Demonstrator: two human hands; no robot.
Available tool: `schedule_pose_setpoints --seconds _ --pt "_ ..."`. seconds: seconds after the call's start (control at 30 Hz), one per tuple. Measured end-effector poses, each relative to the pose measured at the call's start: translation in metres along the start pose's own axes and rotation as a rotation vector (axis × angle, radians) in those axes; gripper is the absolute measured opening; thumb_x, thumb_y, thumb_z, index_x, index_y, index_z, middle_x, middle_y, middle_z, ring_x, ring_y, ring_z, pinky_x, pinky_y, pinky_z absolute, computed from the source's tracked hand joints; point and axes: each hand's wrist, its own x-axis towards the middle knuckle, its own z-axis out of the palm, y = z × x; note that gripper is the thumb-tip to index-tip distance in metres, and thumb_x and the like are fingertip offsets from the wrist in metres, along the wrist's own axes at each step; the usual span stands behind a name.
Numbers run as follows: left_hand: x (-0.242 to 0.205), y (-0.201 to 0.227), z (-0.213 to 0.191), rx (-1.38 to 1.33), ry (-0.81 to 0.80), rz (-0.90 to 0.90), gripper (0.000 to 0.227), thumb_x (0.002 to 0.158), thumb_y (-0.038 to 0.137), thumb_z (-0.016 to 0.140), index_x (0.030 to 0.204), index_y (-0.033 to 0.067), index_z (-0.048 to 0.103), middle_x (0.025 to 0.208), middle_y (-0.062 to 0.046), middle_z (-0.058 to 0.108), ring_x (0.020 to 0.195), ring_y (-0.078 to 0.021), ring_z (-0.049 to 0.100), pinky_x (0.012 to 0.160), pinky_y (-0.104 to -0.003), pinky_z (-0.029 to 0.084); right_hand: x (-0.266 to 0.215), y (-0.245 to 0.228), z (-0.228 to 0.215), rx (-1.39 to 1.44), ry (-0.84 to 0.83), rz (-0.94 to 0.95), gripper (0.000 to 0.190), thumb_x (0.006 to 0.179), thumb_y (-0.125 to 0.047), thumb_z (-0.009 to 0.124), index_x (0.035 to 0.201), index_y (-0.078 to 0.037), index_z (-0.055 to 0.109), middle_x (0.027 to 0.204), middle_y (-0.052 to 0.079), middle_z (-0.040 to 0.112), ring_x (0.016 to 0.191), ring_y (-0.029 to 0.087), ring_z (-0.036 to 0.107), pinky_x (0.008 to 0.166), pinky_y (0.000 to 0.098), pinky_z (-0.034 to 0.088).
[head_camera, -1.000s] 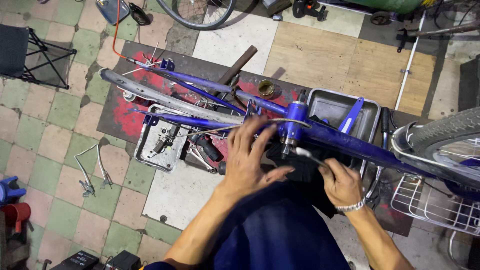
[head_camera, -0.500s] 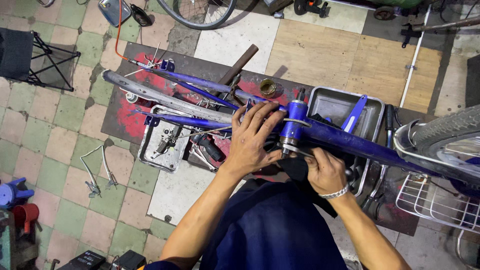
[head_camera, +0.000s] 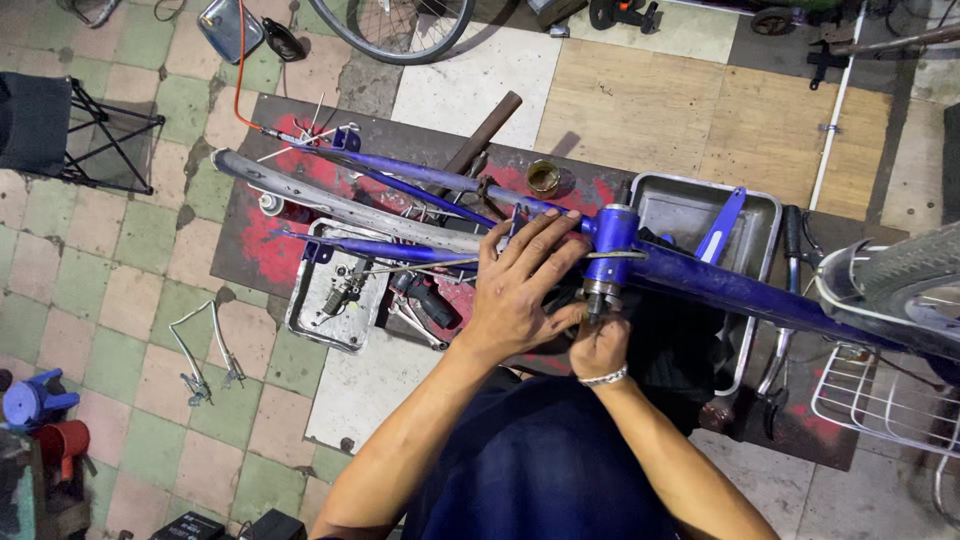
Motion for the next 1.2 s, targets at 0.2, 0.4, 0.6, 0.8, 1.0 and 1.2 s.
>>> schedule_pose_setpoints --seconds 0.2,0.4,0.6,0.8,1.0,1.2 --pt "-0.002 -0.003 0.0 -0.008 -0.004 0.001 0.067 0.09 0.065 0.065 0.136 0.0165 0.063 0.154 -0.005 0.055 0.144 -0.0258 0.051 0.121 -0.053 0.032 -0.004 0.004 0.012 -0.026 0.156 0.14 0.046 0.111 -0.041 0.048 0.098 -0.002 0.069 0.088 0.014 0.072 0.08 0.034 0.072 0.077 0.0395 0.057" --pt "-0.003 -0.002 0.006 0.003 0.042 0.001 0.068 0.088 0.066 0.064 0.136 0.0172 0.064 0.153 -0.006 0.055 0.143 -0.0267 0.052 0.119 -0.054 0.032 0.005 -0.025 -0.044 -0.375 0.212 0.062 0.038 0.108 -0.036 0.055 0.102 0.0 0.067 0.083 0.017 0.067 0.074 0.037 0.069 0.067 0.0425 0.053" --pt "-0.004 -0.004 0.01 0.01 0.043 0.013 0.067 0.088 0.063 0.068 0.136 0.0167 0.064 0.154 -0.006 0.055 0.143 -0.0268 0.052 0.119 -0.054 0.033 0.008 -0.029 -0.065 -0.485 0.183 0.075 0.034 0.108 -0.032 0.058 0.095 -0.001 0.065 0.078 0.02 0.065 0.07 0.039 0.066 0.063 0.0436 0.05" --pt "-0.003 -0.004 0.007 0.006 0.052 0.036 0.063 0.089 0.059 0.07 0.133 0.0149 0.065 0.153 -0.01 0.055 0.14 -0.0286 0.054 0.118 -0.055 0.033 -0.006 -0.001 -0.006 -0.13 0.204 0.105 0.038 0.111 -0.032 0.047 0.098 -0.003 0.068 0.081 0.013 0.072 0.075 0.03 0.073 0.072 0.0375 0.055" --pt "-0.002 -0.01 0.005 -0.002 0.026 0.049 0.063 0.089 0.058 0.069 0.135 0.0161 0.065 0.154 -0.009 0.055 0.142 -0.0284 0.054 0.119 -0.055 0.033 0.002 0.02 0.061 0.085 0.289 0.168 0.043 0.104 -0.031 0.063 0.127 0.005 0.056 0.112 0.015 0.069 0.098 0.026 0.069 0.085 0.0379 0.053" --pt "-0.006 -0.011 0.004 -0.007 0.009 0.055 0.071 0.088 0.064 0.069 0.14 0.016 0.063 0.155 -0.009 0.054 0.143 -0.028 0.053 0.12 -0.054 0.031 -0.043 0.047 0.057 0.227 0.201 0.335 0.047 0.115 -0.037 0.049 0.129 0.006 0.059 0.113 0.016 0.07 0.106 0.023 0.069 0.094 0.0387 0.055"
